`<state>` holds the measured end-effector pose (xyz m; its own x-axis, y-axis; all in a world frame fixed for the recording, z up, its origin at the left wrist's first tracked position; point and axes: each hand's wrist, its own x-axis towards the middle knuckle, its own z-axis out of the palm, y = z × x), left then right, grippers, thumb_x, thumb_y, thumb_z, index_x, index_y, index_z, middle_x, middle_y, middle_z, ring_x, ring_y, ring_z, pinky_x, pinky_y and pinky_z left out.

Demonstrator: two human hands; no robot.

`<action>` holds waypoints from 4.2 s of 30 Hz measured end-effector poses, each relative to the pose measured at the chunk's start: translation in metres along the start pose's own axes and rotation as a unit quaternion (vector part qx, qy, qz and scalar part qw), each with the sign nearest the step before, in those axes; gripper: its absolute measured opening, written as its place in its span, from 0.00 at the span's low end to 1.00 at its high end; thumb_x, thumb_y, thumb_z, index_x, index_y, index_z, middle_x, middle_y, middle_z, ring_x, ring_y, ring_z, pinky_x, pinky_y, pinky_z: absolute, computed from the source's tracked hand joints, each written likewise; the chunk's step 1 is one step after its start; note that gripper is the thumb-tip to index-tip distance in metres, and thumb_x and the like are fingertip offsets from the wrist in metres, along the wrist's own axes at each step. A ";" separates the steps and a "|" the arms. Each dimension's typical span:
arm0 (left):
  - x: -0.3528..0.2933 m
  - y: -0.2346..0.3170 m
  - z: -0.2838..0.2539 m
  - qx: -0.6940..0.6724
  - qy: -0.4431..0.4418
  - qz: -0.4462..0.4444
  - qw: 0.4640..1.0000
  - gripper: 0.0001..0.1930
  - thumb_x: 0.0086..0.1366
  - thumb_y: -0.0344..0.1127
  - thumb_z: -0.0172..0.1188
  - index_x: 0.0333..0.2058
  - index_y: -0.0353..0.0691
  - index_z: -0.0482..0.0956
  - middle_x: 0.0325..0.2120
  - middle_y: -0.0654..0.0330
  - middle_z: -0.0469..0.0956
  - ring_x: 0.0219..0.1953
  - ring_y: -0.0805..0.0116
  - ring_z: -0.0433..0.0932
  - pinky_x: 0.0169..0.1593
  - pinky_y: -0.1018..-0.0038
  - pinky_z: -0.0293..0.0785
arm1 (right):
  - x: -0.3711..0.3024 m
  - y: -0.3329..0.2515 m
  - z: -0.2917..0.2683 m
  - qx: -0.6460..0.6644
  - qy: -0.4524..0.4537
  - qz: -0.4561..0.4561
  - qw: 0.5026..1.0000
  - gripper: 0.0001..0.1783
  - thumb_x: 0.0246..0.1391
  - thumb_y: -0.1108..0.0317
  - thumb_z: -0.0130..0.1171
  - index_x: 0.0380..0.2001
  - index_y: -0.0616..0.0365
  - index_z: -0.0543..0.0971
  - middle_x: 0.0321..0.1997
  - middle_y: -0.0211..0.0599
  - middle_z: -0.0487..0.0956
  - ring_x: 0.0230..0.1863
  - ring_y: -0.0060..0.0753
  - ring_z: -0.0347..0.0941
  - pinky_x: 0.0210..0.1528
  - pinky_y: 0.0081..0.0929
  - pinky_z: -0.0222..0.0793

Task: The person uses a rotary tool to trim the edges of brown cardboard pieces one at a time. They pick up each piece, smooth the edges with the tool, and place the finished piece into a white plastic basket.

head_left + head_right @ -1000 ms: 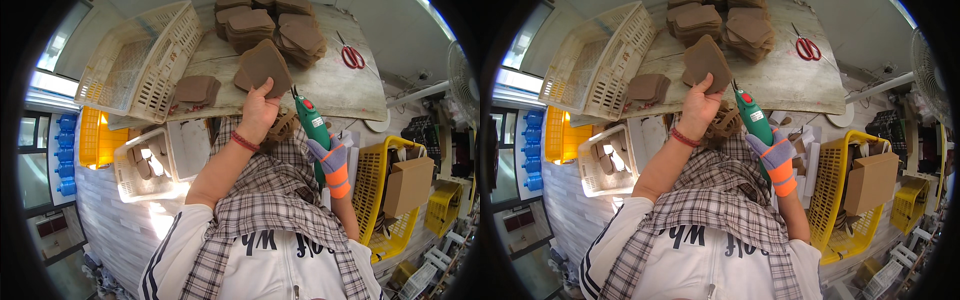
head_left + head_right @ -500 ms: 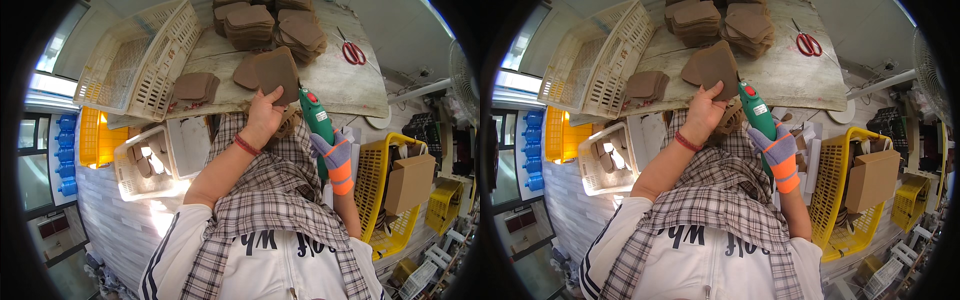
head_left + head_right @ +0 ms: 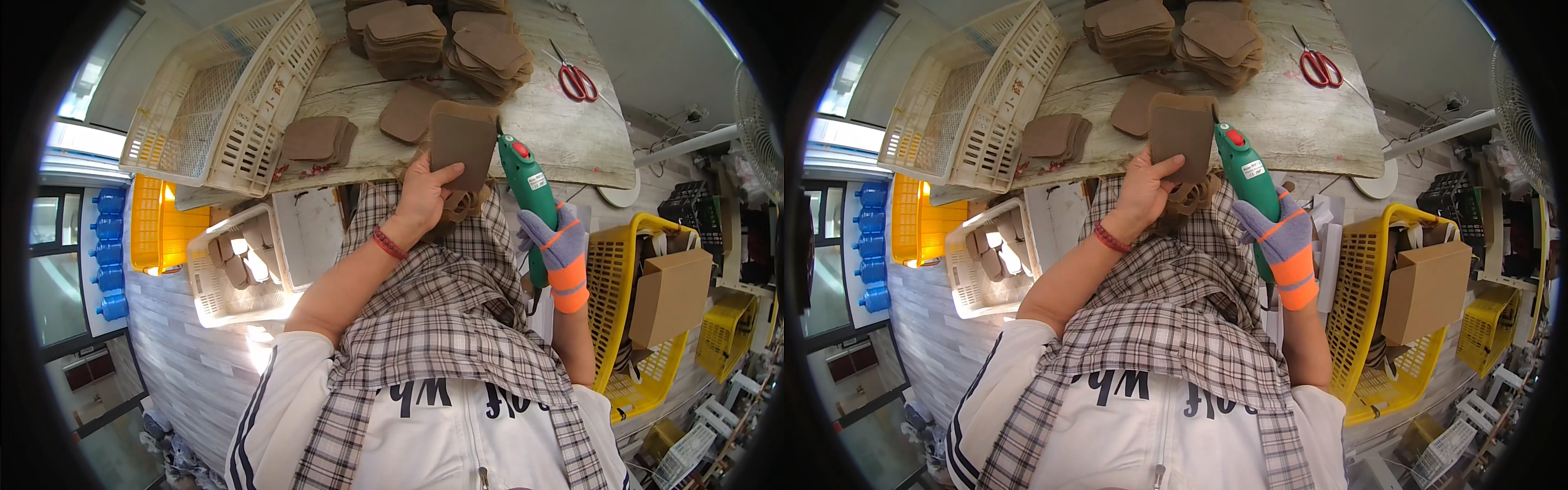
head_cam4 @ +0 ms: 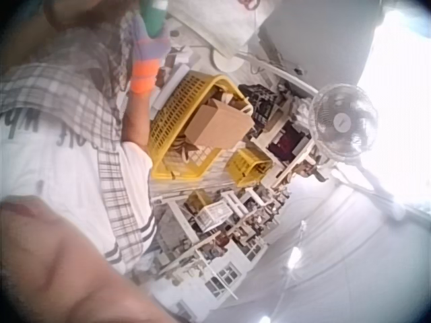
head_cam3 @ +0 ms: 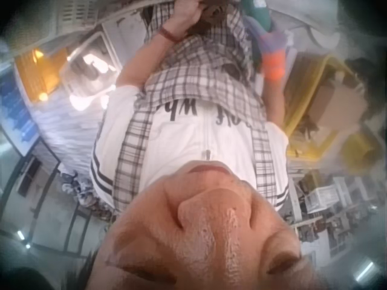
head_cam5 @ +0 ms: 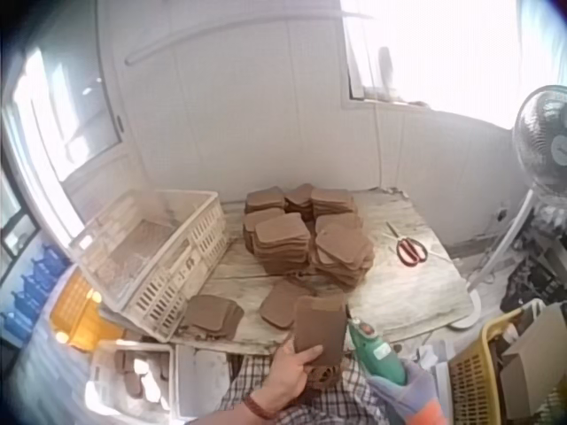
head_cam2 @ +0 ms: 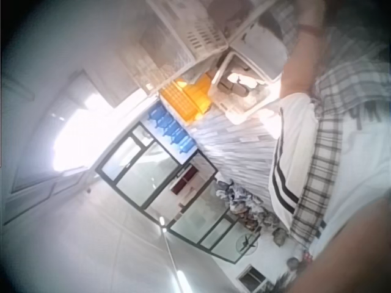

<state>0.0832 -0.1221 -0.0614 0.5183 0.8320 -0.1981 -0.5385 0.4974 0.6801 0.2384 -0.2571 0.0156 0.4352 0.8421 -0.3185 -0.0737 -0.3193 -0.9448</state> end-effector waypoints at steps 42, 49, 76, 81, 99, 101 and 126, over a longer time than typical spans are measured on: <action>-0.012 0.094 -0.070 0.195 -0.040 -0.019 0.980 0.09 0.53 0.22 0.63 0.34 0.37 0.77 0.30 0.62 0.80 0.31 0.76 0.77 0.38 0.80 0.74 | -0.011 0.014 -0.002 -0.083 -0.165 0.072 0.980 0.26 0.43 0.62 0.70 0.42 0.66 0.74 0.25 0.31 0.77 0.21 0.15 0.71 0.23 0.14 0.68; -0.016 0.097 -0.064 0.256 -0.060 -0.027 0.965 0.11 0.54 0.23 0.61 0.37 0.36 0.76 0.32 0.63 0.79 0.34 0.76 0.77 0.40 0.80 0.73 | -0.013 0.015 -0.002 -0.097 -0.162 0.066 0.980 0.27 0.42 0.60 0.71 0.42 0.66 0.74 0.25 0.30 0.77 0.22 0.14 0.70 0.24 0.14 0.67; -0.021 0.109 -0.021 0.420 -0.219 -0.084 0.877 0.40 0.47 0.18 0.60 0.61 0.41 0.58 0.53 0.61 0.66 0.43 0.76 0.72 0.47 0.79 0.71 | -0.008 0.018 0.008 -0.123 -0.188 0.015 0.974 0.25 0.42 0.58 0.71 0.39 0.64 0.75 0.21 0.28 0.75 0.20 0.13 0.67 0.22 0.15 0.64; -0.020 0.110 -0.014 0.440 -0.248 -0.076 0.860 0.44 0.45 0.18 0.61 0.63 0.44 0.55 0.59 0.61 0.61 0.45 0.74 0.71 0.50 0.78 0.69 | -0.001 0.015 0.015 -0.091 -0.204 0.033 0.974 0.25 0.43 0.60 0.70 0.41 0.65 0.74 0.22 0.28 0.75 0.20 0.14 0.69 0.21 0.14 0.64; 0.029 0.146 -0.112 0.811 0.138 0.408 0.397 0.17 0.57 0.33 0.56 0.45 0.35 0.74 0.51 0.49 0.67 0.57 0.48 0.61 0.57 0.54 0.58 | -0.001 0.052 -0.007 -0.081 -0.110 0.028 0.990 0.22 0.45 0.62 0.68 0.40 0.65 0.74 0.25 0.30 0.77 0.22 0.16 0.70 0.24 0.17 0.67; 0.047 0.110 -0.098 0.804 0.110 0.412 0.414 0.18 0.57 0.39 0.57 0.44 0.34 0.75 0.51 0.49 0.68 0.57 0.48 0.60 0.58 0.53 0.56 | 0.004 0.062 -0.007 -0.101 -0.103 0.015 0.989 0.23 0.44 0.60 0.69 0.39 0.65 0.75 0.24 0.30 0.77 0.22 0.16 0.69 0.24 0.18 0.66; 0.075 0.053 -0.055 0.725 0.242 0.173 0.621 0.24 0.44 0.40 0.72 0.37 0.37 0.72 0.39 0.54 0.73 0.50 0.51 0.65 0.52 0.56 0.60 | 0.009 0.064 0.007 -0.063 -0.030 0.020 0.997 0.23 0.44 0.61 0.69 0.38 0.65 0.74 0.24 0.28 0.76 0.21 0.13 0.68 0.22 0.15 0.63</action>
<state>0.0570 -0.0196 -0.0788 0.0877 0.9784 0.1872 0.7840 -0.1837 0.5930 0.2313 -0.2673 -0.0484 0.3797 0.8509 -0.3630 0.0254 -0.4018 -0.9154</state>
